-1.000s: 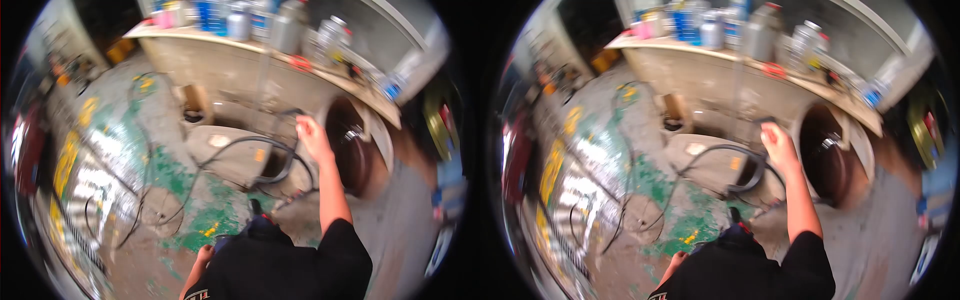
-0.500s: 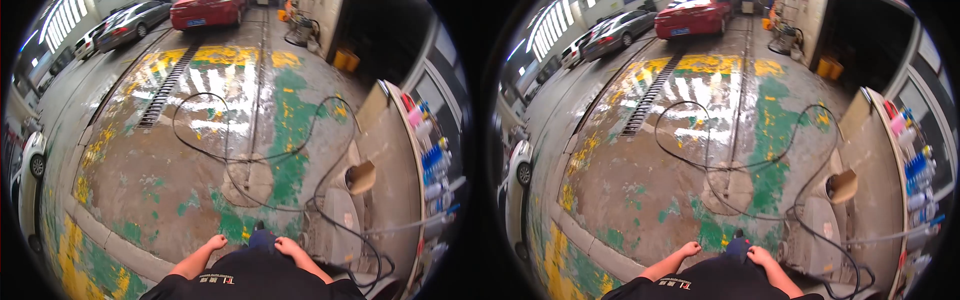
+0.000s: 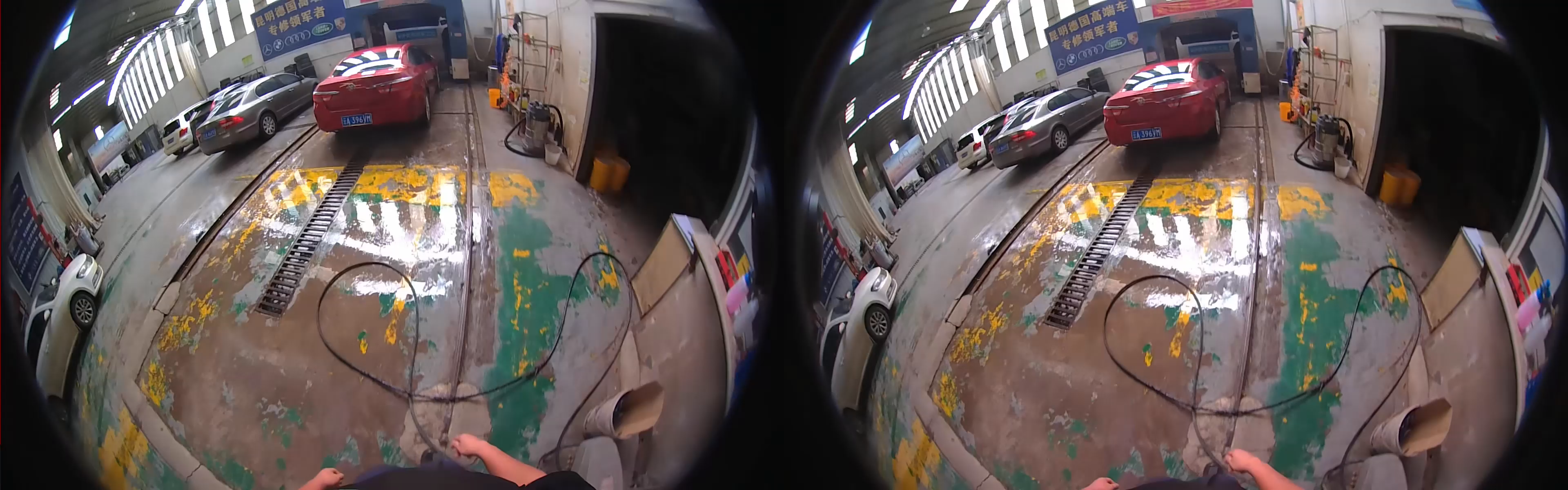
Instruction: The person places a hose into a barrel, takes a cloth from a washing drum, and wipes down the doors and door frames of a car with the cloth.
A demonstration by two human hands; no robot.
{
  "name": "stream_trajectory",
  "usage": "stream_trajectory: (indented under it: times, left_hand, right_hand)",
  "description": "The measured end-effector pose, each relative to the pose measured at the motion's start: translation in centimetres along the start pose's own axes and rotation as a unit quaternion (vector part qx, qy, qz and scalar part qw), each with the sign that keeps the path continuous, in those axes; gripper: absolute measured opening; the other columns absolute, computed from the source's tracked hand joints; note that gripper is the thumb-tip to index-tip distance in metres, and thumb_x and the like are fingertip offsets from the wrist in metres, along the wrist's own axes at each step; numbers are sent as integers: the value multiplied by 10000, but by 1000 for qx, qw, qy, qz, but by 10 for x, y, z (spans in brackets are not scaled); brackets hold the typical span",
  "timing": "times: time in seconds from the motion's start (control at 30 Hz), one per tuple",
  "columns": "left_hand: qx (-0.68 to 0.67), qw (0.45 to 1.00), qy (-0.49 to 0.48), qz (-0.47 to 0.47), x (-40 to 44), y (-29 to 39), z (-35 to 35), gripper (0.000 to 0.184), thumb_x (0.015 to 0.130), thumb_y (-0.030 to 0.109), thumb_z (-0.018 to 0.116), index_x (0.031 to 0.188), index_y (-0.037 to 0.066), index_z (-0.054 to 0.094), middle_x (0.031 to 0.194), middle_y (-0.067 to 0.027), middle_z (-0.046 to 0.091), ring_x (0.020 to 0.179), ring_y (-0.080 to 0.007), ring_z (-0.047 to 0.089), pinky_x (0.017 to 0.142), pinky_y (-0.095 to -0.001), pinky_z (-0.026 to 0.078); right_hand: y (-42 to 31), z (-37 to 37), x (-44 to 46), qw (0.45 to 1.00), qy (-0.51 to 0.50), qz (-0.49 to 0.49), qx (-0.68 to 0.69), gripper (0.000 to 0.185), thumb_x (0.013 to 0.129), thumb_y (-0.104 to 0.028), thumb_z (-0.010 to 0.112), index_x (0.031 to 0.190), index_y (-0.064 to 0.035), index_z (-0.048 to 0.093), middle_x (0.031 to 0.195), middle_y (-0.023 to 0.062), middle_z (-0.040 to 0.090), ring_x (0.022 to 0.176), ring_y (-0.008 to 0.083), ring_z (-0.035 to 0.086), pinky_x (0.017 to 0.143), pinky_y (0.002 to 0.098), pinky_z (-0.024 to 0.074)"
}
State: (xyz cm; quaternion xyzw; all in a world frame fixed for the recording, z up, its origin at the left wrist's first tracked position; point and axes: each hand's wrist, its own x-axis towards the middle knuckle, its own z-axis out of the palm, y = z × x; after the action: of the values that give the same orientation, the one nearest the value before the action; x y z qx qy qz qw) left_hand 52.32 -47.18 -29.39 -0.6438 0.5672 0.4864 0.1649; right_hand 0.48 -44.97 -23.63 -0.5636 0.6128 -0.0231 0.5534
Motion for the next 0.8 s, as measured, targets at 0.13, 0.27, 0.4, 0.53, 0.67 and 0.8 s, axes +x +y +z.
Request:
stream_trajectory:
  times: [0.13,0.27,0.4,0.53,0.67,0.8]
  left_hand:
    - [-99,990,60,-77,-12,120,-100,213,813,218,625,966,78,672,1026,-92,655,738,-272,640,629,-393,520]
    - [-119,989,23,88,166,60,-99,400,775,381,589,844,3,702,770,-143,682,777,-241,663,765,-338,508]
    - [-79,991,7,111,314,133,-239,385,781,366,580,829,2,696,756,-144,677,755,-254,659,747,-349,512]
    - [-33,996,-23,75,386,206,-332,366,789,346,567,808,1,687,738,-145,671,725,-271,654,724,-363,516]
    - [-36,998,8,54,471,336,-486,309,799,291,556,765,5,667,688,-134,657,643,-257,643,641,-374,517]
    - [-135,987,48,76,559,466,-586,249,808,202,538,706,1,643,619,-98,632,535,-184,605,519,-334,495]
  right_hand:
    - [-88,-151,110,972,189,-135,-35,339,894,-285,425,880,-6,617,913,204,641,884,369,607,771,437,472]
    - [-180,-270,205,957,237,-165,-25,300,888,-262,443,869,-21,620,884,198,640,867,357,608,760,425,473]
    - [-174,-323,299,974,214,-65,-33,295,879,-281,455,866,-49,636,890,166,651,846,323,616,759,404,476]
    - [-99,-330,291,991,119,41,-52,431,873,-397,446,862,-23,661,933,209,652,907,383,611,815,443,468]
    - [138,-288,298,966,65,89,-232,400,879,-377,412,899,-52,644,855,158,642,816,340,620,756,418,469]
    - [125,-346,265,962,149,44,224,224,839,-283,506,823,-95,626,793,168,612,735,330,612,667,416,462]
